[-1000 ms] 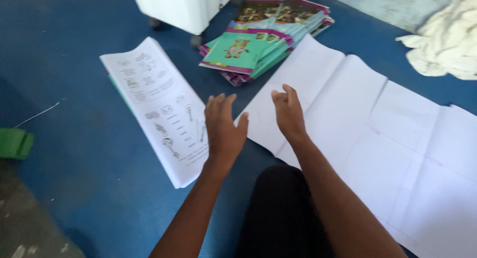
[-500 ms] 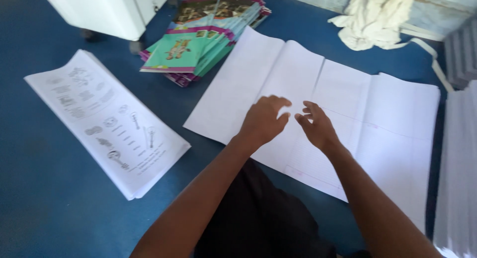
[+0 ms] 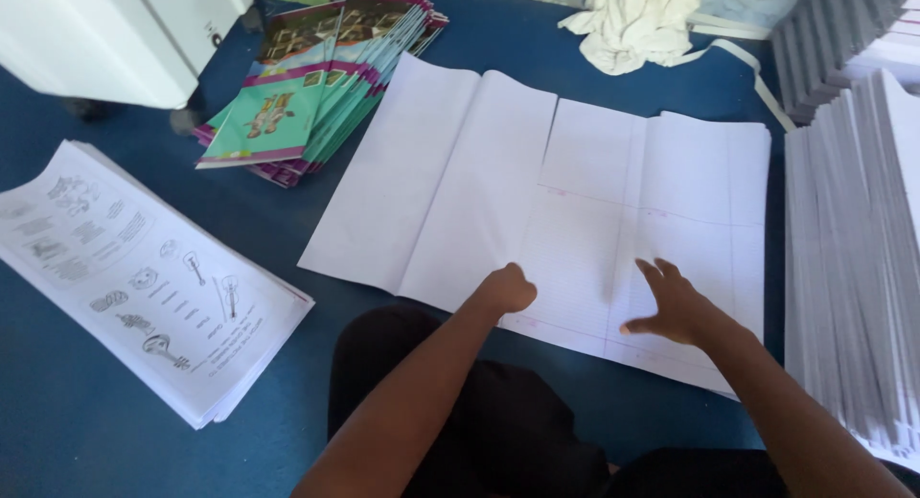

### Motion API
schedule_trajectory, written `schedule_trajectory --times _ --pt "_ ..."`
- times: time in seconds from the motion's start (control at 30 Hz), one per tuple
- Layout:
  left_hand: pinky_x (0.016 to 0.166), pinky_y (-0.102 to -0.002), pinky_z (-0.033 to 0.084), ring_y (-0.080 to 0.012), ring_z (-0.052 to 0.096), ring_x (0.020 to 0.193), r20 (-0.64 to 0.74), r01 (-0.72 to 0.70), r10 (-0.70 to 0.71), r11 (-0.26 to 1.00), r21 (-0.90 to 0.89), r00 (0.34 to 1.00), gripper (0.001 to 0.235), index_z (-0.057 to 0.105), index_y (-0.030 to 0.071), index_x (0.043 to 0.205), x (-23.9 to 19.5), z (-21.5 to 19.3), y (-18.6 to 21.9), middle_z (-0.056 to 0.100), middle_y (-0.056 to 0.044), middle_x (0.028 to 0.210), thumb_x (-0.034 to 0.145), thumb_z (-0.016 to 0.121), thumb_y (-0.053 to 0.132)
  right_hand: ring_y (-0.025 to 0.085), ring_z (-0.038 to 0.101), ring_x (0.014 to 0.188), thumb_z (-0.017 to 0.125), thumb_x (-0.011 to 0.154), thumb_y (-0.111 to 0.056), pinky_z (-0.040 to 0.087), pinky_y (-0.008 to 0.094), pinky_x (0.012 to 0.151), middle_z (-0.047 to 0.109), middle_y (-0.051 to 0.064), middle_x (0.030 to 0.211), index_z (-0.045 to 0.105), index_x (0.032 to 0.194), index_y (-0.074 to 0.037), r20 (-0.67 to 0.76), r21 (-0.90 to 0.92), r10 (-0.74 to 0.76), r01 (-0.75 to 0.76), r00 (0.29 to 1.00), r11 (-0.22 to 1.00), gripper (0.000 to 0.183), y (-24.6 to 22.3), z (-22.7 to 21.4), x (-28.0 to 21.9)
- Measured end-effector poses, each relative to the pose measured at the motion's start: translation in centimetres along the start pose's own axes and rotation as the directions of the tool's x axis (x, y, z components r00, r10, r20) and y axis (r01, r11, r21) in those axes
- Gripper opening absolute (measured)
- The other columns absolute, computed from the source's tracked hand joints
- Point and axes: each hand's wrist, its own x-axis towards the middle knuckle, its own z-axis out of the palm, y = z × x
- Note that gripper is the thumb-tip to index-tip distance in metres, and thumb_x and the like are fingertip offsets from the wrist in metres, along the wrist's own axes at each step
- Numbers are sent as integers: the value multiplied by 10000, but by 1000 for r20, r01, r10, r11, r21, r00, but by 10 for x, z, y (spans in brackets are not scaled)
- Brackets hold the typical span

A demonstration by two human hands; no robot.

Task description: The person sits on the floor and repeatedly picks up printed sheets, flips through them, and places them into separate stacks. The person handles both lined and illustrated pages, moving them between piles on the floor.

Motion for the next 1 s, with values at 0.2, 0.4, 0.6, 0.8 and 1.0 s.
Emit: schedule_trajectory --times 0.2,0.4,0.6,0.8,1.0 --pt "758 -451 627 -438 705 1013 59 168 -164 983 -76 985 575 373 -112 1428 -27 -9 6 568 -337 1308 955 518 182 338 205 1555 981 581 -546 334 510 1231 86 129 1706 135 1618 -236 104 -180 159 -139 982 974 1374 15 26 -17" --pt "712 -415 631 -373 730 920 160 211 -181 957 -197 970 544 531 -109 1333 -55 -27 27 681 -313 1160 959 589 281 299 156 1572 978 596 -543 292 543 1237 122 81 1707 145 1625 -245 116 -233 200 -169 973 958 1357 19 29 -14" --pt "812 -448 622 -338 683 1044 185 188 -148 957 -223 972 551 561 -66 1334 -52 -22 27 629 -254 1248 959 615 334 298 151 1575 989 569 -535 290 560 1236 128 63 1713 180 1618 -240 112 -218 228 -200 967 955 1358 29 33 -8" --pt "952 -515 557 -362 625 1178 241 197 -134 944 -264 961 604 553 -87 1346 -45 -19 25 618 -247 1314 945 643 357 336 131 1573 994 539 -560 273 610 1221 110 88 1715 180 1623 -236 121 -208 254 -226 960 952 1394 45 37 0" --pt "1005 -508 532 -348 569 1242 284 224 -125 911 -347 950 623 530 -53 1382 -40 -11 25 579 -233 1357 946 645 377 350 148 1569 965 500 -642 286 627 1209 133 97 1711 212 1619 -226 103 -157 256 -238 961 958 1412 54 48 10"
